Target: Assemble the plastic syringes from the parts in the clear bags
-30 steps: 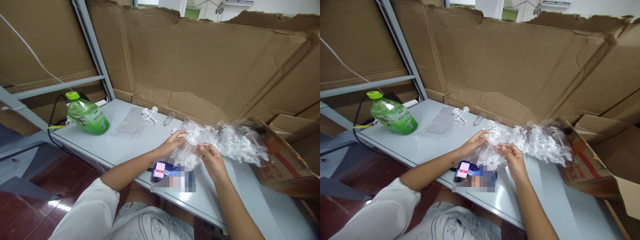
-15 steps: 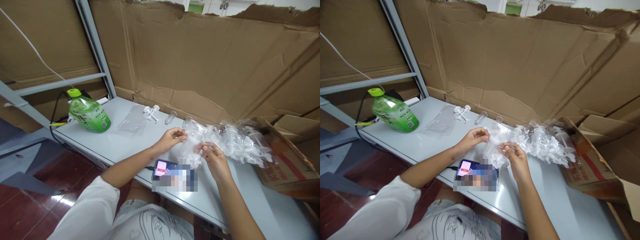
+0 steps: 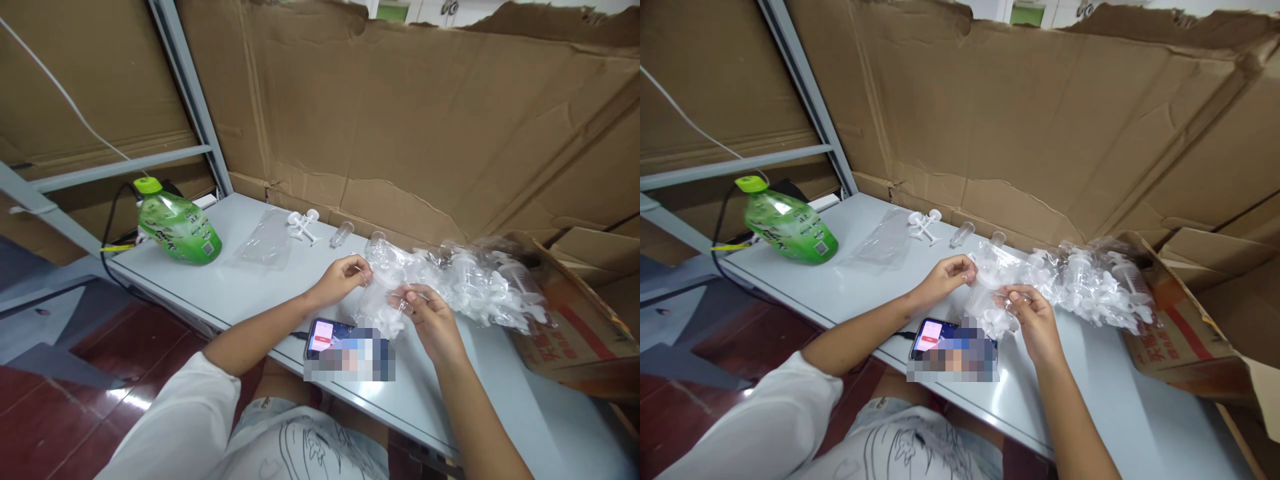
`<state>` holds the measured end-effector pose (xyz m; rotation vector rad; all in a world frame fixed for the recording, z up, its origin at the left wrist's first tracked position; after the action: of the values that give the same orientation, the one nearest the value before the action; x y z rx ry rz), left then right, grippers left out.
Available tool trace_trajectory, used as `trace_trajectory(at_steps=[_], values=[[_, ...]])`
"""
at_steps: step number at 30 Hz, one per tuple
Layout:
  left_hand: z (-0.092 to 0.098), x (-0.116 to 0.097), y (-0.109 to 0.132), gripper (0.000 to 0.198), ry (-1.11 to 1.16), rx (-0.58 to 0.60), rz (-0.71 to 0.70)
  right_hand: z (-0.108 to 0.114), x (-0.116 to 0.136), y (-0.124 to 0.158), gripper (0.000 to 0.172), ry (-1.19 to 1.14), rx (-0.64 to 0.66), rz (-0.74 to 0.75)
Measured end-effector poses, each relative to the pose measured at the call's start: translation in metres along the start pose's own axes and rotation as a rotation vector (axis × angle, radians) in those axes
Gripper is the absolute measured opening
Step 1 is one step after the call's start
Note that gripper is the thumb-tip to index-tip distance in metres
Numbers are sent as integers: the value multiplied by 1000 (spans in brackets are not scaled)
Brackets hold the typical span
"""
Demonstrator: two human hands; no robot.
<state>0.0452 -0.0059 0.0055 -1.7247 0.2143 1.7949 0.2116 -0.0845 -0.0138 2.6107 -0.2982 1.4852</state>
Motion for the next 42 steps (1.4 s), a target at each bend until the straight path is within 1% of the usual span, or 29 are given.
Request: trace_trajectory(at_steps=[4,6,11,15,22,27,32,36,42], values=[[-2,3,-1,16,135,49,53,-1,0,0,13,-19,8,-11],[-3,4,-1,16,151,63,55,-1,0,0,14,-19,7,-16],[-3,-3,2,19,32,41,-33,-1,0,-1,13,9,17,10],[0,-3,2,22,-53,-1,-58,-4,0,1,15,48,33,-12],[-1,0,-1,23,-27,56,-58,-5,0,3,14,69,37,-39],[-1,0,1,22,-21,20,-58,-4,-2,2,13,43,45,-69],[1,-2,2,25,-72,14,-80,-7,-2,2,15,76,52,-36],[3,-1,1,25,-102,-2,-91,-9,-2,3,15,104,71,-53],[4,0,-1,29,-117,34,-118,-9,-1,5,17,117,59,-84]])
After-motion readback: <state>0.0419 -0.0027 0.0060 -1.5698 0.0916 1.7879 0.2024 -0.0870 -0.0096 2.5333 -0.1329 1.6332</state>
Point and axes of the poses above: each hand's wrist, its own y-axis away from the middle knuckle, its own z-axis out of the back of the hand, x = y × z, the point moved 5 cm from there along -y, towards the middle knuckle, and after that the axes turned 15 degrees about -y, right-handed, at the moved point
